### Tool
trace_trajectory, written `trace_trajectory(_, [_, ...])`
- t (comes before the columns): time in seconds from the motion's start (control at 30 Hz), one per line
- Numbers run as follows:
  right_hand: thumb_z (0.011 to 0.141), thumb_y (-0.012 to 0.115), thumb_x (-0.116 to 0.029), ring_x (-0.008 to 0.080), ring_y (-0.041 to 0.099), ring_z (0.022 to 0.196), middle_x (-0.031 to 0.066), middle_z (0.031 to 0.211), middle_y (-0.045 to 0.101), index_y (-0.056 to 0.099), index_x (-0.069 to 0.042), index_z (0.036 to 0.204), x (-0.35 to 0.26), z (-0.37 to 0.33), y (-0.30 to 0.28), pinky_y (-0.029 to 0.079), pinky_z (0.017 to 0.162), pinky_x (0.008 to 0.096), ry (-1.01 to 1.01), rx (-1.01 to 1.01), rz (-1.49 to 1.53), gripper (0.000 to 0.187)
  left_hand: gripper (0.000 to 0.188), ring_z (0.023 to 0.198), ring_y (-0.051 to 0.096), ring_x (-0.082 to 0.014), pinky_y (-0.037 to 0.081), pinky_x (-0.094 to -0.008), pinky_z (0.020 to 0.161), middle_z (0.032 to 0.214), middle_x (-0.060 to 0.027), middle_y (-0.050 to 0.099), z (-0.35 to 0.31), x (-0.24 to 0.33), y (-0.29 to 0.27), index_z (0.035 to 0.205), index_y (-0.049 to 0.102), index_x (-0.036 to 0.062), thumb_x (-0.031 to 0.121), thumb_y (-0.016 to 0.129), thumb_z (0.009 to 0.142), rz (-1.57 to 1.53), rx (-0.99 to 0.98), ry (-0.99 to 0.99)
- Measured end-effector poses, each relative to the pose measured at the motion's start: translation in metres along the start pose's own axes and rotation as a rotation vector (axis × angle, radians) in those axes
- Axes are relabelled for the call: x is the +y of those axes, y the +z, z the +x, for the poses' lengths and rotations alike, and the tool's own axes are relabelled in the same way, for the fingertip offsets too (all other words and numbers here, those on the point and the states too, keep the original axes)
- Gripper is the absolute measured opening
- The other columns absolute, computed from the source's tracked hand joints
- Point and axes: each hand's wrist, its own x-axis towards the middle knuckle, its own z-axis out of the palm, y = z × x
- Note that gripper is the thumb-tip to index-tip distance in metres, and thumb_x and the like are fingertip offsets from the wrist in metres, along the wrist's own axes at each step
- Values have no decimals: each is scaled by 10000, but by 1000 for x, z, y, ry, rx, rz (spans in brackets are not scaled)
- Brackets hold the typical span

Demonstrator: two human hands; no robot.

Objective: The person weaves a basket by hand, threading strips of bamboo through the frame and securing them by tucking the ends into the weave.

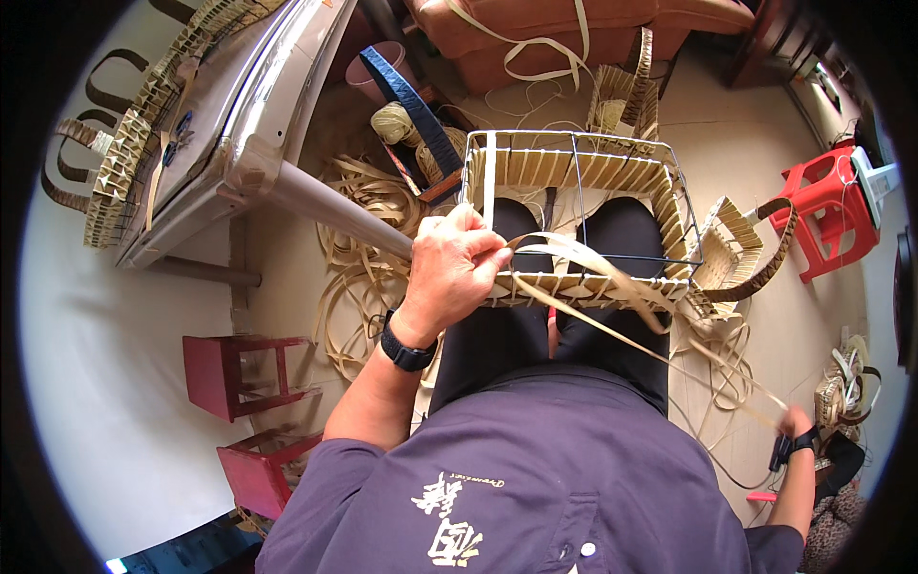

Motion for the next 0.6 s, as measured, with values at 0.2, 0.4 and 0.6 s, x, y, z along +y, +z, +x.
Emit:
trace_trajectory(0.2, [986, 684, -157, 190, 694, 677, 121, 949, 791, 828, -71, 1180, -131, -10, -198, 588, 650, 371, -380, -126, 690, 256, 74, 742, 654, -259, 512, -397, 681, 819, -68, 657, 3, 13, -7, 858, 826, 74, 112, 866, 810, 50, -19, -4])
trace_trajectory(0.4, [1111, 630, -208, 88, 695, 760, 2, 1138, 746, 634, -78, 1535, -291, -121, -372, 563, 683, 259, -1013, -613, 1397, 444, 77, 851, 649, -287, 469, -432, 844, 861, -54, 668, 4, 18, -6, 831, 829, 119, 196, 828, 840, 3, -117, -176])
trace_trajectory(0.6, [1082, 712, -229, 85, 607, 637, -4, 839, 709, 791, -28, 1113, -296, -87, -320, 508, 592, 261, -994, -738, 1454, 217, 66, 842, 652, -290, 480, -437, 829, 850, -58, 669, -3, 12, -10, 829, 828, 117, 182, 835, 836, -1, -105, -174])
